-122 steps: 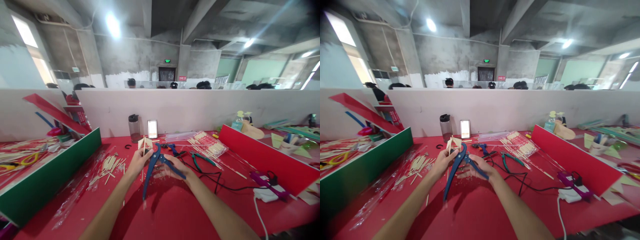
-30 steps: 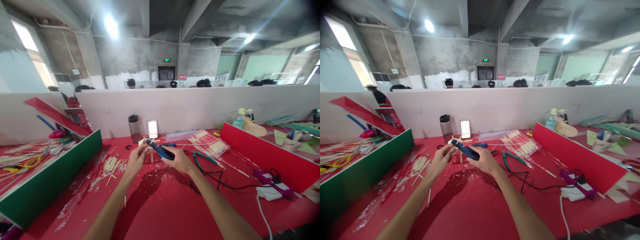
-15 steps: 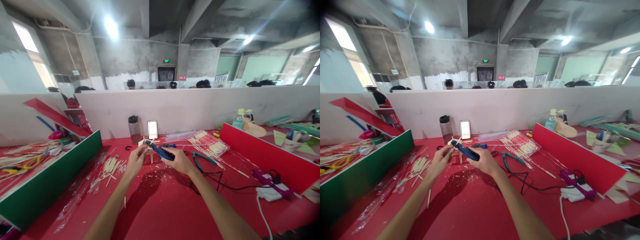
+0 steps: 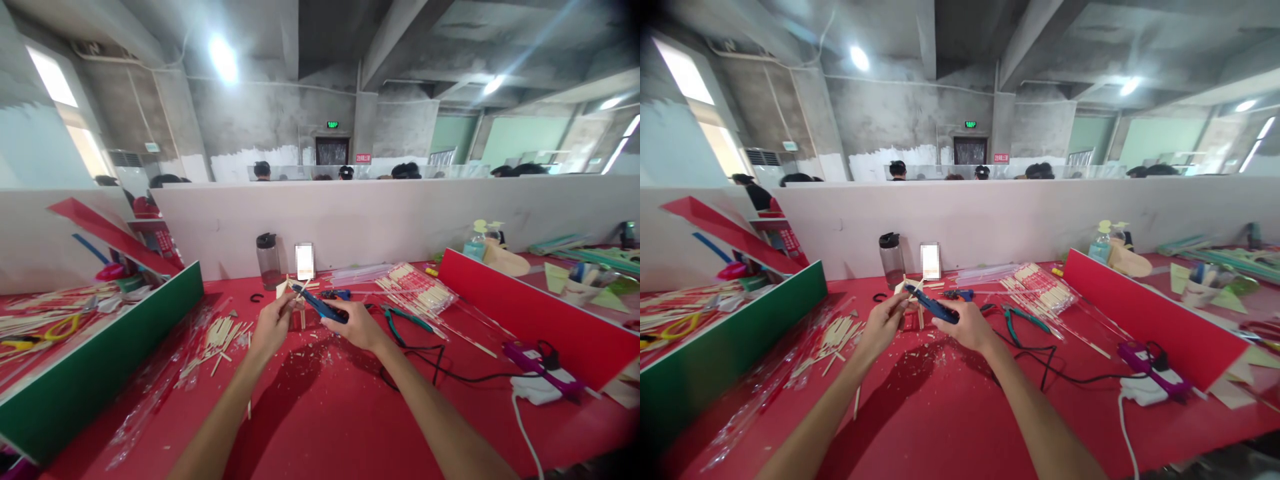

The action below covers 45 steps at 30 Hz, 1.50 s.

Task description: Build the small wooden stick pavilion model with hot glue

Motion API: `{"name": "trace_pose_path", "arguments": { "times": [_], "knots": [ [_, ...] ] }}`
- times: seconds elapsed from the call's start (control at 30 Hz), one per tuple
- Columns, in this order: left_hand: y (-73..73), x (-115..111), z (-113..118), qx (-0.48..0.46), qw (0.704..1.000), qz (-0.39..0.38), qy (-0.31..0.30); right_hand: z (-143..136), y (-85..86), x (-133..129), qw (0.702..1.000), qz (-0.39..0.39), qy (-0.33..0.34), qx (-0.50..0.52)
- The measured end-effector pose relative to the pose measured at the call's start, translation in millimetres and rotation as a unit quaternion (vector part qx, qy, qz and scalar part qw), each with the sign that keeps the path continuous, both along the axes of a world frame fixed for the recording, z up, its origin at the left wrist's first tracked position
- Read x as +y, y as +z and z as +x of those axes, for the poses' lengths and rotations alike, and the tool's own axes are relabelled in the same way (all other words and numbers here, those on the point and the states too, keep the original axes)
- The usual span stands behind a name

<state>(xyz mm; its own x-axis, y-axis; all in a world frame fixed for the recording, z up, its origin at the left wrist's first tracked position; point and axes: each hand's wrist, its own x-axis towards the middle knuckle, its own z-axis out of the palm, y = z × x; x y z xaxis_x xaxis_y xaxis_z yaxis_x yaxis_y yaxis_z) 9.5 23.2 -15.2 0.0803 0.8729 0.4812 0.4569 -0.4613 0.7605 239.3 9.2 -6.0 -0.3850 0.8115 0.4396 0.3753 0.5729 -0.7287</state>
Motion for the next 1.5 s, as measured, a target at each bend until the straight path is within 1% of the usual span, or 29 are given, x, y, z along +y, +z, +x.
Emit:
{"name": "trace_pose_path", "arguments": {
  "times": [0.13, 0.27, 0.4, 0.53, 1.0, 1.2, 1.5],
  "knots": [
    [0.9, -0.3, 0.2, 0.03, 1.0, -0.001, 0.0, -1.5, -1.6, 0.6, 1.0, -0.01, -0.001, 0.012],
    [-0.3, 0.4, -0.4, 0.039, 0.999, 0.002, 0.008, -2.4, -2.9, 0.9, 1.0, -0.015, -0.003, 0.018],
    [-0.6, -0.1, -0.9, 0.031, 0.999, 0.011, 0.008, -3.6, -4.9, 2.0, 1.0, -0.018, -0.013, 0.016],
    [2.1, -2.5, 0.0, 0.029, 1.0, 0.01, 0.009, -4.9, -6.7, 3.1, 1.0, -0.012, -0.014, 0.019],
    [5.6, -4.4, 2.4, -0.008, 1.0, 0.023, 0.017, -5.8, -4.6, 0.8, 0.999, -0.013, -0.002, 0.03],
    [4.3, -3.4, 1.7, -0.011, 0.999, 0.026, 0.015, -5.6, -5.4, 1.7, 0.999, -0.015, 0.006, 0.041],
    [0.1, 0.6, -1.1, -0.009, 1.0, 0.018, 0.002, -4.9, -4.9, 1.6, 0.999, -0.005, 0.0, 0.033]
  ]
}}
